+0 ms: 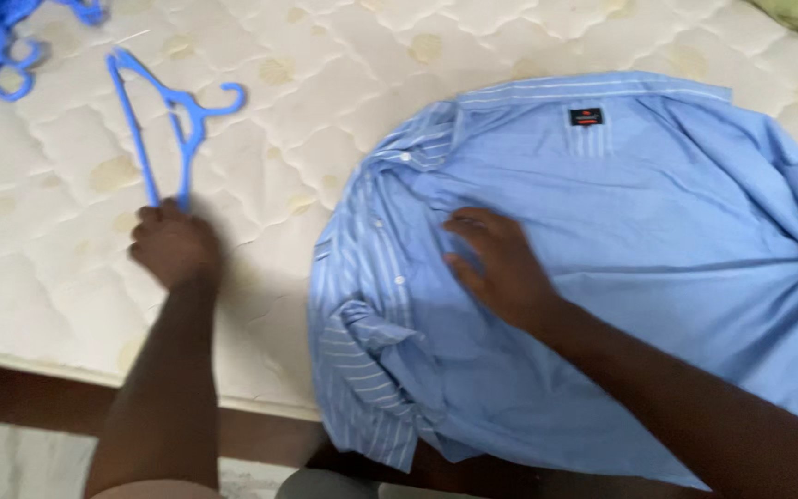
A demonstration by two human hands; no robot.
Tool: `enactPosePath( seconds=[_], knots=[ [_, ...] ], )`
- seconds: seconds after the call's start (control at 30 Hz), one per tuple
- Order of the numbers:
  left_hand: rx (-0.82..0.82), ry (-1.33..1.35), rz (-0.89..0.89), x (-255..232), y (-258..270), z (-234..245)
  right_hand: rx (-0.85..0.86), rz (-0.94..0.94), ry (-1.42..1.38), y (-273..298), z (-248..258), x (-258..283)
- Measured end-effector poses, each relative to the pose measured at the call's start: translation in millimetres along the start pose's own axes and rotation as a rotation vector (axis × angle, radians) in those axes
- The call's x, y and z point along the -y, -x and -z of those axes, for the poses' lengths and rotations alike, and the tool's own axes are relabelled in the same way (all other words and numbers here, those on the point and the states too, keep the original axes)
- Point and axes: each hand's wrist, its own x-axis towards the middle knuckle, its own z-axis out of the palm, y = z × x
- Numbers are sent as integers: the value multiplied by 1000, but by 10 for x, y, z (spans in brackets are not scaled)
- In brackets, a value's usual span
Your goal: The person lays a blue striped shirt on a mattress, buttons it, and places it on a blue hanger. The shirt is then adjusted on the hanger and left on the mattress.
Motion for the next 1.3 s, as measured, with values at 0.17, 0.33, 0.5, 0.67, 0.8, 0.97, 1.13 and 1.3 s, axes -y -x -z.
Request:
enactPosePath(
  seconds=[0.17, 0.33, 0.5, 0.67, 0.8, 0.97, 1.13, 1.3],
  knots=[
    [-64, 237, -32, -361, 185, 512, 120, -34, -431, -650, -684, 649],
    [-137, 561, 45, -821, 580, 1118, 203, -178, -816, -1031, -1231, 1045],
    [-125, 989, -90, -1068, 1060, 1660, 186, -187, -1107, -1004, -1266, 1137],
    [6, 1277, -146, -1353, 1098, 2083, -7, -276, -941, -822, -686, 738],
    [299, 1572, -99, -1665, 1043, 2133, -192, -321, -630, -459, 92, 188],
    [648, 1757, 84, -2137, 1109, 1888, -258, -509, -369, 174, 905, -304],
    [678, 1767, 144, -2703, 1180, 1948, -147, -549, 97, 530, 1282, -428],
    [565, 1954, -56, -3021, 1249, 2698, -202, -313, 476, 360, 1502, -580]
  ],
)
